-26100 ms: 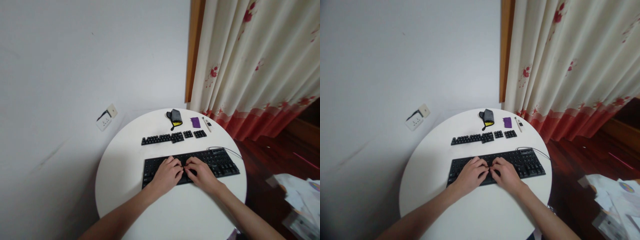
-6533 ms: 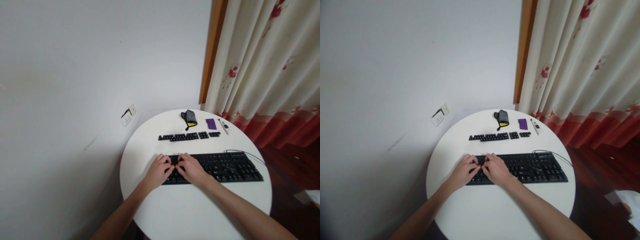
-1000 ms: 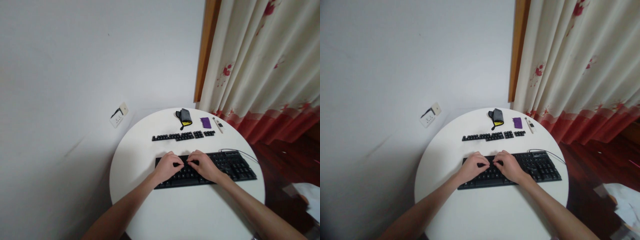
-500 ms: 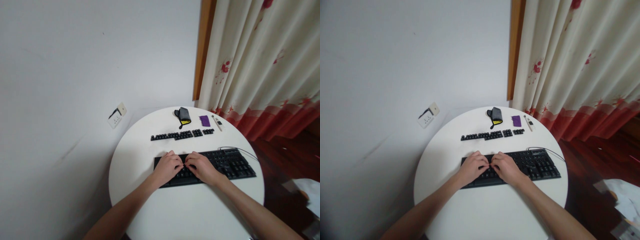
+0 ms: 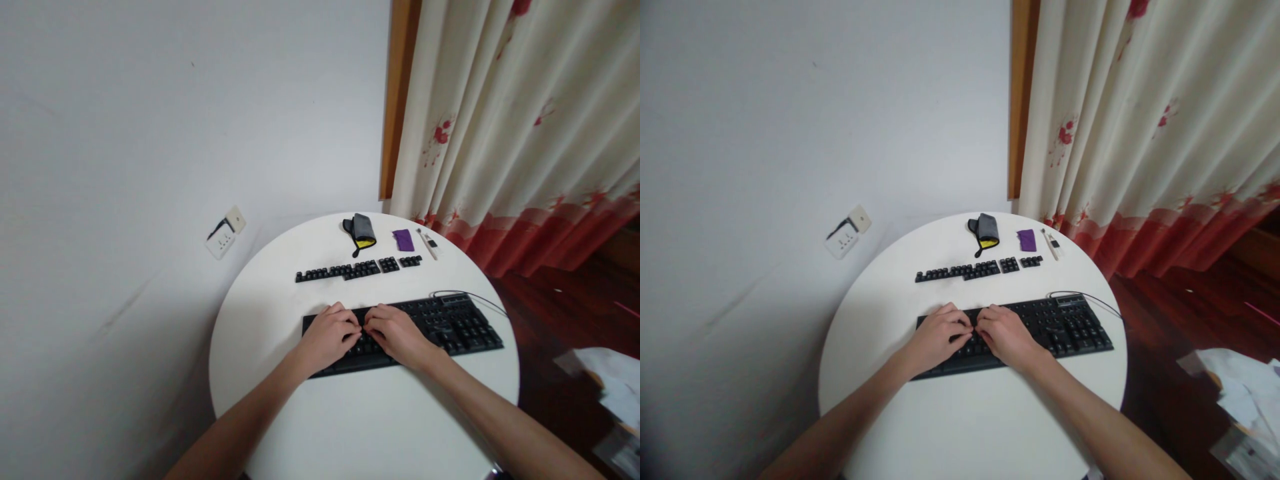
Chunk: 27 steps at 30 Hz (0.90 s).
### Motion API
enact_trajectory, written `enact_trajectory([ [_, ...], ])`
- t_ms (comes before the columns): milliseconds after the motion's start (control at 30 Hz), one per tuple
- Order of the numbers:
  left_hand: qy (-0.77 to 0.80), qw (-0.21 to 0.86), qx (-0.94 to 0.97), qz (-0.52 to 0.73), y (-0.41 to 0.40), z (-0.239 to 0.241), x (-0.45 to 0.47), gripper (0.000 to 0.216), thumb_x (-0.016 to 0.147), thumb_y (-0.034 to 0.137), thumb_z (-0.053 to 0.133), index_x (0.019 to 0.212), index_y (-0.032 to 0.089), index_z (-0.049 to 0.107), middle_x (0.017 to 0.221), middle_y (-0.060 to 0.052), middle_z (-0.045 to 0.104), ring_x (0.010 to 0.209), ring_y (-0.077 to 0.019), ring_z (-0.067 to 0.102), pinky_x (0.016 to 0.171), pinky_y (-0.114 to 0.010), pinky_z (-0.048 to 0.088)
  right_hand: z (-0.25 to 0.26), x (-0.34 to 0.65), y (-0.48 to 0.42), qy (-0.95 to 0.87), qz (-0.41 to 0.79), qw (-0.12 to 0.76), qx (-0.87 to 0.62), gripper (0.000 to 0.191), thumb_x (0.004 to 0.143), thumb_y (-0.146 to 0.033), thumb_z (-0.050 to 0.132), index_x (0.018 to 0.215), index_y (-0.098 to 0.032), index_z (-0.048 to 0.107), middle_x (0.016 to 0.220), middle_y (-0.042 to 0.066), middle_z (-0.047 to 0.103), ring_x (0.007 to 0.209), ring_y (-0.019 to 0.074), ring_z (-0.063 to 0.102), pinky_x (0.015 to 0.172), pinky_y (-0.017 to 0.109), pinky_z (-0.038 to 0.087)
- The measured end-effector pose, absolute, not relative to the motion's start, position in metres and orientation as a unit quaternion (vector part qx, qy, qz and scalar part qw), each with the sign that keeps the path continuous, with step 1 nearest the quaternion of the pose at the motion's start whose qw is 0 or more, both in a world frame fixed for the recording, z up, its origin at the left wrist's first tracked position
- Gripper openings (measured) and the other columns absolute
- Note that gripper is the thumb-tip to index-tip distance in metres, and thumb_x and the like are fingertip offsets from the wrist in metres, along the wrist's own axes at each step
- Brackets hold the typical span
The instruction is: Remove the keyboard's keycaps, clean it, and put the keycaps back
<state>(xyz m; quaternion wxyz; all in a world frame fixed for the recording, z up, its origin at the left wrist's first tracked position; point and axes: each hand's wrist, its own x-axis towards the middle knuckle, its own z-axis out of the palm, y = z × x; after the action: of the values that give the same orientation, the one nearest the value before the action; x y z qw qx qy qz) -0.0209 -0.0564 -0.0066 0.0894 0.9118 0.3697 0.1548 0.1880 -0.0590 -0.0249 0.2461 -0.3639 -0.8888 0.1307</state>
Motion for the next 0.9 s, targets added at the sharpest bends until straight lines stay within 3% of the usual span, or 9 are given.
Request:
enact_trajectory([
  [333,0.380,0.062,0.915,0.123,-0.064,0.004,-0.017,0.021,0.093,0.027,0.055,0.083,0.021,0.073,0.095,-0.005,0.061,0.098,-0.0217,0.050,0.084,-0.037,0.041,-0.016,0.187,-0.064,-0.878,0.128,0.223,-0.404,0.023,0.094,-0.024,0.050,0.082,-0.019,0.069,0.091,0.006,0.061,0.087,0.0187,0.055,0.079,0.031,0.043],
  [667,0.383,0.124,0.899,0.172,-0.039,-0.002,-0.024,0.018,0.088,0.025,0.060,0.076,0.022,0.073,0.094,-0.002,0.064,0.092,-0.0178,0.055,0.087,-0.033,0.043,-0.015,0.182,-0.052,-0.872,0.118,0.228,-0.417,0.028,0.096,-0.026,0.047,0.078,-0.018,0.067,0.082,0.005,0.064,0.085,0.0187,0.056,0.081,0.031,0.041],
  [767,0.445,0.091,0.860,0.233,-0.008,-0.008,-0.028,0.017,0.090,0.024,0.057,0.089,0.021,0.073,0.096,-0.003,0.066,0.093,-0.0182,0.057,0.089,-0.033,0.044,-0.011,0.172,-0.030,-0.844,0.103,0.227,-0.475,0.025,0.098,-0.027,0.043,0.094,-0.018,0.067,0.088,0.007,0.068,0.089,0.0196,0.059,0.081,0.030,0.041],
  [900,0.527,0.032,0.819,0.224,0.030,-0.021,-0.025,0.021,0.090,0.019,0.055,0.104,0.017,0.071,0.100,-0.007,0.068,0.097,-0.0206,0.059,0.093,-0.034,0.044,-0.010,0.155,0.007,-0.818,0.105,0.133,-0.549,0.034,0.097,-0.026,0.043,0.129,-0.018,0.052,0.106,0.011,0.070,0.096,0.0227,0.064,0.079,0.031,0.043],
])
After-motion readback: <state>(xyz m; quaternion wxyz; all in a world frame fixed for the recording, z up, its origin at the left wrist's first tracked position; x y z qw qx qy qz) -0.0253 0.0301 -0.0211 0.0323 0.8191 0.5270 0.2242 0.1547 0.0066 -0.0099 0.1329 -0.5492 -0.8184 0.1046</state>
